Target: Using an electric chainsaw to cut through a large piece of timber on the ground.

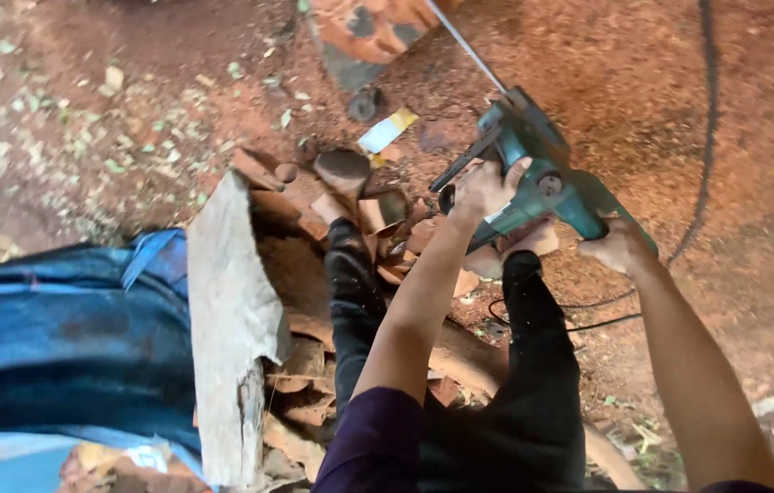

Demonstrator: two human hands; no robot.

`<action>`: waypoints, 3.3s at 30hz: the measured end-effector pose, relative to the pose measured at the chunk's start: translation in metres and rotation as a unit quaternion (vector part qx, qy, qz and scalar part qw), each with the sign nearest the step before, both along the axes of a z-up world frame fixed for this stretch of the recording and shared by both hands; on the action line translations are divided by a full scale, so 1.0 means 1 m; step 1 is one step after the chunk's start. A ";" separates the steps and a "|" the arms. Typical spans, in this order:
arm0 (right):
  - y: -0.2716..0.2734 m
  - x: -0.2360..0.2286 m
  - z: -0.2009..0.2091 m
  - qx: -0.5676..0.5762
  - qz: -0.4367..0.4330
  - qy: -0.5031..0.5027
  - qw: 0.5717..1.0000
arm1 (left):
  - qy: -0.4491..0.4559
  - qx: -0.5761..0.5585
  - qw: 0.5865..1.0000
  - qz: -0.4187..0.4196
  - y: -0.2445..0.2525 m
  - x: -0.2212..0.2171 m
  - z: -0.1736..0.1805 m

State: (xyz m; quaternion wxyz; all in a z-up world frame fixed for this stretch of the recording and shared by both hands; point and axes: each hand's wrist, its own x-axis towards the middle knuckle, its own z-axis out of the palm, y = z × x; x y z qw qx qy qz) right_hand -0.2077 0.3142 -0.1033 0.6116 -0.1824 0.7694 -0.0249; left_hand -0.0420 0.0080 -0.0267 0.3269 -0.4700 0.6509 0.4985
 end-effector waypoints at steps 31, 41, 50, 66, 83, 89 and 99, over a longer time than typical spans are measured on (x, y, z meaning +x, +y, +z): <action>-0.039 0.116 0.003 0.042 -0.013 0.091 0.995 | 0.076 -0.018 0.996 -0.051 -0.006 0.089 -0.098; -0.050 0.166 0.011 0.089 -0.053 0.069 0.992 | 0.076 -0.027 0.993 -0.083 -0.010 0.112 -0.086; -0.027 0.203 0.030 0.016 -0.146 0.093 0.985 | 0.036 -0.011 0.986 -0.165 -0.017 0.080 -0.020; 0.005 0.142 0.142 0.092 -0.159 -0.048 0.982 | 0.003 -0.014 0.993 -0.118 0.036 0.080 0.045; -0.057 0.187 0.181 0.054 -0.174 -0.031 0.983 | 0.007 -0.001 0.991 -0.134 0.009 0.130 0.020; -0.079 0.201 0.205 -0.020 -0.129 0.049 0.990 | 0.017 -0.026 0.991 -0.128 0.003 0.145 0.014; -0.053 0.231 0.165 0.057 -0.101 0.063 0.991 | 0.052 -0.083 0.989 -0.111 0.001 0.161 0.004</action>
